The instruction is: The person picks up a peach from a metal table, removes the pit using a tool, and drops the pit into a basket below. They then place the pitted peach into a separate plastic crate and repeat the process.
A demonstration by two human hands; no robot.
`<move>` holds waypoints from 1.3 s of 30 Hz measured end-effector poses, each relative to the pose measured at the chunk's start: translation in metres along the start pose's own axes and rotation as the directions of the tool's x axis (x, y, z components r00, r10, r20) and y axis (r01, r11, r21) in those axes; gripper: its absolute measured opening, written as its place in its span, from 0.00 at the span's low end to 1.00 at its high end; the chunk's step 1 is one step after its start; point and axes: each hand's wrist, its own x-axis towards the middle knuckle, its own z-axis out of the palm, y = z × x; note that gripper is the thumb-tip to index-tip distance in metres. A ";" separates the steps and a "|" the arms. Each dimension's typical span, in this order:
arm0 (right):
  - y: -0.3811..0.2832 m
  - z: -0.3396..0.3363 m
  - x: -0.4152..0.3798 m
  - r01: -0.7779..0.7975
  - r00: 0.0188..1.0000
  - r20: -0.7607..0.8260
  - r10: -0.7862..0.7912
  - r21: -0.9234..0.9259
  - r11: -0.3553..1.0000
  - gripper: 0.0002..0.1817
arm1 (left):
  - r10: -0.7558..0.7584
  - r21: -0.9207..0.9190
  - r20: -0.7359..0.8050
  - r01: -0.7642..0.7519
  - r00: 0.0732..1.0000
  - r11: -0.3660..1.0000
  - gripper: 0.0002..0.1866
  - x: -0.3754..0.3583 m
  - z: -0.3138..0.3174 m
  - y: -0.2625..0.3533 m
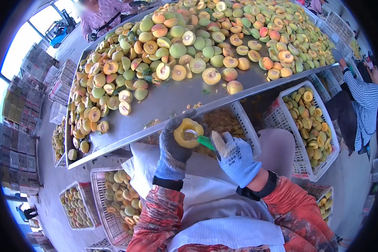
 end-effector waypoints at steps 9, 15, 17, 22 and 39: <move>-0.024 0.000 -0.010 0.081 0.976 0.209 -0.058 -0.103 0.991 0.27 | 0.198 0.456 -0.096 -0.134 0.975 0.880 0.21 -0.004 -0.006 -0.010; -0.031 0.004 -0.021 -0.034 0.983 0.181 0.016 0.100 0.994 0.27 | 0.064 0.038 -0.227 -0.057 0.972 0.998 0.20 -0.002 -0.003 -0.017; -0.026 0.000 -0.025 -0.001 0.981 0.192 -0.024 0.127 0.992 0.27 | 0.081 0.050 -0.234 -0.072 0.969 0.996 0.20 -0.005 -0.003 -0.019; -0.029 -0.014 -0.019 -0.108 0.938 0.345 0.030 0.210 0.972 0.26 | 0.077 0.318 -0.222 -0.002 0.972 0.948 0.16 -0.011 0.017 -0.012; 0.074 0.029 -0.026 -0.456 0.880 0.333 0.337 0.398 0.796 0.27 | 0.791 0.807 -0.502 0.520 0.351 0.281 0.14 -0.302 -0.231 0.192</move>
